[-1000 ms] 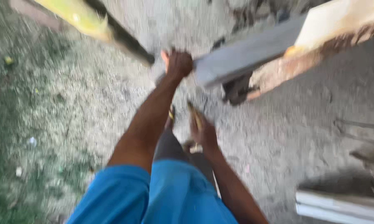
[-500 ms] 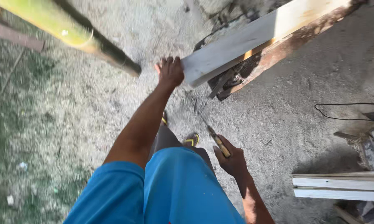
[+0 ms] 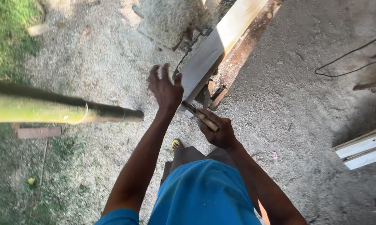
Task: The person carries a long wooden plank to a work area, measures it with a tape measure, marks it with a pencil, and uses a square to mark a straight cutting line. The person then saws through the plank with a hand saw, steadying the wood with the other hand.
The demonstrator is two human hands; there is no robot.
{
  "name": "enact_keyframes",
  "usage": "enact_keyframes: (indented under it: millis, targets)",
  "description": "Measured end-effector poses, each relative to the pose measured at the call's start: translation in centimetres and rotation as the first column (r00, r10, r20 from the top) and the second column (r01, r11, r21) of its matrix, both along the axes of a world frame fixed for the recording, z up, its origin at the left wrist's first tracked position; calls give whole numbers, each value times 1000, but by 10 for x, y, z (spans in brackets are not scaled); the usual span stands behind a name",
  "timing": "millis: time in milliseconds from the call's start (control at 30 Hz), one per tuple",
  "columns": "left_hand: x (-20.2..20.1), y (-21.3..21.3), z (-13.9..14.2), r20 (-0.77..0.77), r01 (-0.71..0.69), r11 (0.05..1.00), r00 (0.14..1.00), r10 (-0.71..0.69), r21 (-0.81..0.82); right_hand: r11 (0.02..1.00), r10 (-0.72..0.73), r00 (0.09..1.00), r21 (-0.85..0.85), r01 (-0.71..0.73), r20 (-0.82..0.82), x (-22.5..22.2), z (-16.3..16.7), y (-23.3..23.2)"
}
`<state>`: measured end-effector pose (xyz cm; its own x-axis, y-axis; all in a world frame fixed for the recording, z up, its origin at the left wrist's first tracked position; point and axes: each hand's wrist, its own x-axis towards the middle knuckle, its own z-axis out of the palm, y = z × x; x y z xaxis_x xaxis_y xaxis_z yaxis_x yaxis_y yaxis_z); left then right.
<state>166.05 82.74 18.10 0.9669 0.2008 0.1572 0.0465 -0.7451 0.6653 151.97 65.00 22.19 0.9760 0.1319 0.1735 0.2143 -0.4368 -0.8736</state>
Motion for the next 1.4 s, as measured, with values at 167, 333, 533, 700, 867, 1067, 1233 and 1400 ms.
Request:
enact_keyframes:
  millis: [167,333,533,700,867,1067,1233,1400]
  targets:
    - [-19,-51,19,-374,-122,886,925,-61,-447,969,37,912,-239,68,409,34,0,-31]
    - [-2,-126,2,-238,-47,762,961,-141,-645,920,194,929,-386,-61,316,73,-1,-96]
    - [83,-198,-13,-227,-152,541,971,-74,-827,856,334,913,-482,-189,236,144,11,-200]
    - [129,-224,-12,-257,-231,506,966,18,-831,821,374,923,-494,-285,89,212,17,-264]
    - [191,-221,-27,-242,-281,464,960,142,-840,808,417,909,-458,-370,1,294,2,-272]
    - [287,-201,-75,-197,-288,401,947,253,-870,816,439,898,-415,-402,-8,398,-28,-264]
    - [383,-196,-103,-266,-350,203,898,350,-914,782,457,887,-505,-365,65,507,-57,-265]
    - [448,-196,-122,-399,-502,128,795,456,-855,687,434,873,-544,-481,-224,587,-81,-282]
